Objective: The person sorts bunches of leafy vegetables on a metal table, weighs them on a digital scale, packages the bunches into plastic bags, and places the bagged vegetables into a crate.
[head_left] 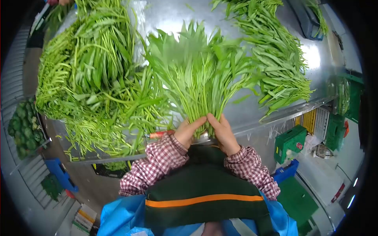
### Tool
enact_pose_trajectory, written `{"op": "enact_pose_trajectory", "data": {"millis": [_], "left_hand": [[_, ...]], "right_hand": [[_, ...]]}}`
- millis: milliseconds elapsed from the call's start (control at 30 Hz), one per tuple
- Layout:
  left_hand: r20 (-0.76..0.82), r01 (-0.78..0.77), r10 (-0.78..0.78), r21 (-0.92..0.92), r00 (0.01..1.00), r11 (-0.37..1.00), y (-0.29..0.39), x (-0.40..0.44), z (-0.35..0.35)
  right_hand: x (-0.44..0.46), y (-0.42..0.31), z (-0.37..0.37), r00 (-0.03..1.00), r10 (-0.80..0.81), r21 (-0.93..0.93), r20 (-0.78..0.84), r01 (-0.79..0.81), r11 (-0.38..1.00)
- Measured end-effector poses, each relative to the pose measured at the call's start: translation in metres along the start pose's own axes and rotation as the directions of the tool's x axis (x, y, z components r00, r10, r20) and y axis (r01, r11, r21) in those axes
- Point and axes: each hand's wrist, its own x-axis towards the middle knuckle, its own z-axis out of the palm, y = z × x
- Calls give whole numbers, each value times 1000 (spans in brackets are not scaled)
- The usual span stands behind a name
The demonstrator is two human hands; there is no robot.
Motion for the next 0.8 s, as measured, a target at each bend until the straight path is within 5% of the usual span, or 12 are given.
{"op": "enact_pose_trajectory", "data": {"millis": [67,167,200,233,300,400,500,600,700,800], "left_hand": [[53,-17,15,29,999,999,-9,1,-7],[112,37,-31,-44,993,998,-6,1,-5],[137,52,-40,-83,990,995,-7,0,-2],[165,69,-48,-122,985,990,-6,1,0],[156,107,-93,-83,983,991,-3,2,-2],[147,88,-80,-44,986,995,-3,2,-4],[219,19,-8,-48,976,999,-7,1,-6],[273,80,-57,-74,960,994,-2,-3,-8],[417,170,-56,-242,907,955,3,-6,-17],[487,201,-59,-245,871,948,7,-6,-18]], "right_hand": [[4,6,-9,996,-43,-165,73,55,985],[9,0,-13,990,113,-112,87,-103,988],[11,-5,-14,993,79,-434,84,-35,900],[12,-14,-13,995,43,-707,89,33,706],[12,-29,-15,992,-8,-987,127,127,98],[3,-32,-26,850,-516,-942,109,255,220],[10,-47,4,763,-582,-858,283,472,202],[38,-26,-14,848,-524,-755,75,392,526],[37,-21,-17,951,-294,-448,-94,223,866],[22,-28,-5,981,-112,-132,-161,91,987]]}}
